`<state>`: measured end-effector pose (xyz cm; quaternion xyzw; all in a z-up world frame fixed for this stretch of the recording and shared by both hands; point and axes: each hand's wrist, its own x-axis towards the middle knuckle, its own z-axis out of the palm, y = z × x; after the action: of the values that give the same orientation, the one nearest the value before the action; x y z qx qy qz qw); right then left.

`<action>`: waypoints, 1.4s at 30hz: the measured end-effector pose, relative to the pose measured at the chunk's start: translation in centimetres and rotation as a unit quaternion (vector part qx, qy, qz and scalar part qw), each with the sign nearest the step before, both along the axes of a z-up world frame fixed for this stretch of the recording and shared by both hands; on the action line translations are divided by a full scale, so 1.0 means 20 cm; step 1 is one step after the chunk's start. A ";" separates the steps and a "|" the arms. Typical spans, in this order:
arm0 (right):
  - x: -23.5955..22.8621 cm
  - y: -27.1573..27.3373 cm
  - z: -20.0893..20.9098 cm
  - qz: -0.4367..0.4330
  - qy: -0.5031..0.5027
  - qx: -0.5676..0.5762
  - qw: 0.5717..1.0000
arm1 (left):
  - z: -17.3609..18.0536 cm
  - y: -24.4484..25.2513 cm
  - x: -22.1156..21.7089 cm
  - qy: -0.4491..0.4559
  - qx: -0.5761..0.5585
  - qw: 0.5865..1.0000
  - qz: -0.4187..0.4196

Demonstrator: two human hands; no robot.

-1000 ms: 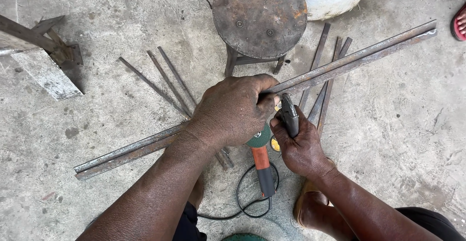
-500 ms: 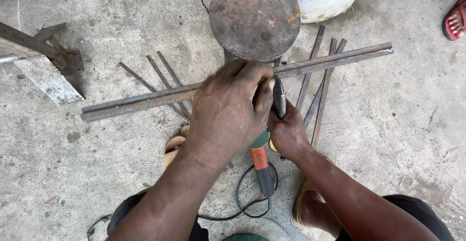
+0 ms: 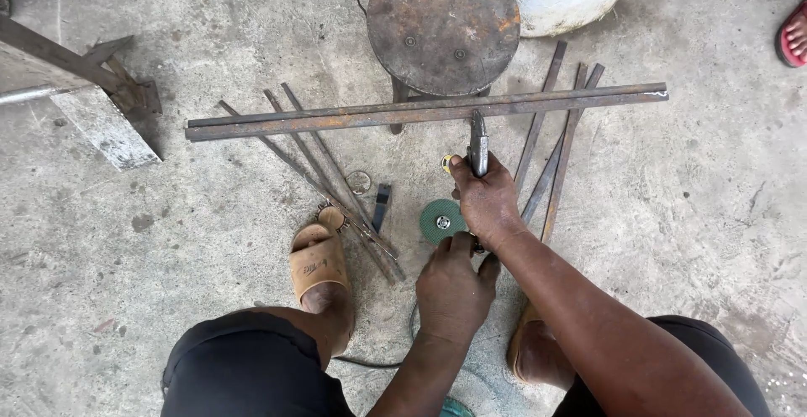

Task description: The person uses an angle grinder to cut a metal rod, then picks up a locking plier to adjust its mechanism. They handle several metal rods, aligning two of them together and inspecting the ends. Finally, they use the plier to clamp the aligned rods on a metal stool.

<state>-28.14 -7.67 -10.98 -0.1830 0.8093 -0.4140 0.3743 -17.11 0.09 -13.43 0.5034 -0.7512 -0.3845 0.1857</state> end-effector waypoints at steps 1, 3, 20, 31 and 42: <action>-0.01 0.01 -0.03 -0.002 -0.001 0.002 1.000 | -0.02 0.02 0.00 -0.001 0.002 1.000 -0.002; -0.03 0.01 -0.09 -0.024 -0.021 -0.026 0.999 | -0.07 0.02 -0.01 0.013 -0.071 0.997 0.013; -0.02 0.00 -0.06 -0.027 0.027 -0.070 0.997 | -0.02 -0.02 -0.01 -0.059 -0.147 0.987 0.038; -0.02 0.03 -0.07 -0.010 0.021 -0.074 0.997 | 0.01 -0.08 0.07 0.034 -0.047 0.998 -0.036; 0.03 0.12 0.07 0.003 -0.018 -0.087 0.996 | -0.02 -0.13 0.15 0.437 0.468 0.763 -0.089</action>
<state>-27.56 -5.35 -9.62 -0.2096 0.7631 -0.4846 0.3727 -14.16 -2.45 -13.78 0.2364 -0.3568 -0.8813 0.2004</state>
